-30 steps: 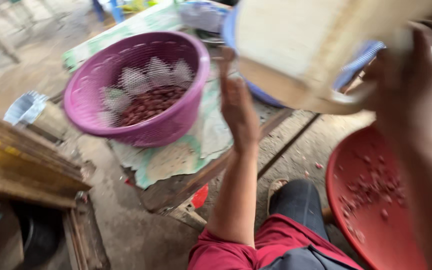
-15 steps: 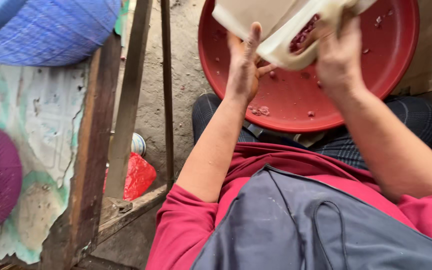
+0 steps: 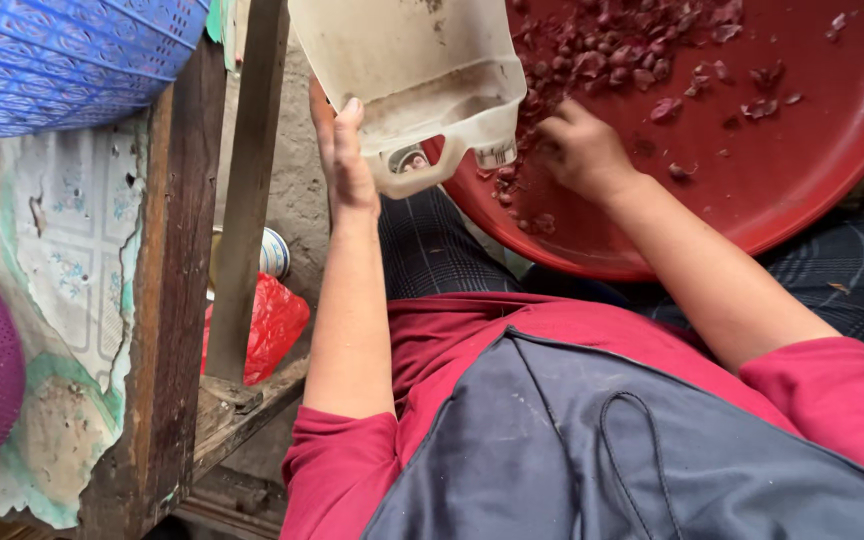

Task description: The person sits on the floor with a red tray of unpeeled shallots on their lap and peels the outer skins off the shallots by hand, dropping the skins into the tray. They place the peeled shallots into a cut plastic jug and later pour the peeled shallots into a plastic basket.

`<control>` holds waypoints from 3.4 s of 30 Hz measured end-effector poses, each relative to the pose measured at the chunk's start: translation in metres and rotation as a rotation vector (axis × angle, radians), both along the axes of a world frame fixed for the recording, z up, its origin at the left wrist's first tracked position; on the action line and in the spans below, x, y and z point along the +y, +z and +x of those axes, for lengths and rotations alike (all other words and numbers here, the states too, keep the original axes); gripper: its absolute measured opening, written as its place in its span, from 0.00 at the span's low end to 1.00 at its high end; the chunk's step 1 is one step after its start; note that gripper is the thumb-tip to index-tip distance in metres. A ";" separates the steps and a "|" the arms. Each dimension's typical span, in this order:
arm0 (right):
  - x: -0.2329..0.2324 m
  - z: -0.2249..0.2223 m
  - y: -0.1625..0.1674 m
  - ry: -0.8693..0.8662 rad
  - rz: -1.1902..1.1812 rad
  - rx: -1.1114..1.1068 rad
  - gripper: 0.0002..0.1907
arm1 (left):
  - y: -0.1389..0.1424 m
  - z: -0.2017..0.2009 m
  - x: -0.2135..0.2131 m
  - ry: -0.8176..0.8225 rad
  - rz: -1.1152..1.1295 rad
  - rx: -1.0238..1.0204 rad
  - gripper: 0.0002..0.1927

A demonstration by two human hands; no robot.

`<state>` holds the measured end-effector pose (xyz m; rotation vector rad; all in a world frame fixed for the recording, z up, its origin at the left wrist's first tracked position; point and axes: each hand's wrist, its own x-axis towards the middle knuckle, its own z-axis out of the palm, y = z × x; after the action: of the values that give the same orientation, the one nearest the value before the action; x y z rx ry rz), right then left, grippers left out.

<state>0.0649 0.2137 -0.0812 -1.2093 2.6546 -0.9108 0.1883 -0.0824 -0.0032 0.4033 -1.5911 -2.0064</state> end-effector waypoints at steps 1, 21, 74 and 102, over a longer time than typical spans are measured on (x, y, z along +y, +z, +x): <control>-0.008 0.002 -0.001 0.091 -0.031 -0.016 0.17 | -0.003 0.001 -0.005 -0.013 0.017 0.002 0.40; -0.027 0.028 0.007 0.151 0.094 0.028 0.13 | -0.010 0.031 -0.029 -0.046 0.021 -0.043 0.37; 0.081 -0.043 0.042 -0.301 -0.578 -0.425 0.03 | -0.046 -0.128 0.218 -0.388 -0.119 -0.175 0.06; 0.061 0.002 0.048 -0.311 -0.437 -0.256 0.03 | -0.057 -0.079 0.195 -0.597 0.261 -0.190 0.07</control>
<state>0.0672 0.2746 -0.0334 -0.6718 2.5473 -1.6386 0.1092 0.1129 -0.0606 0.2326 -1.7078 -2.7134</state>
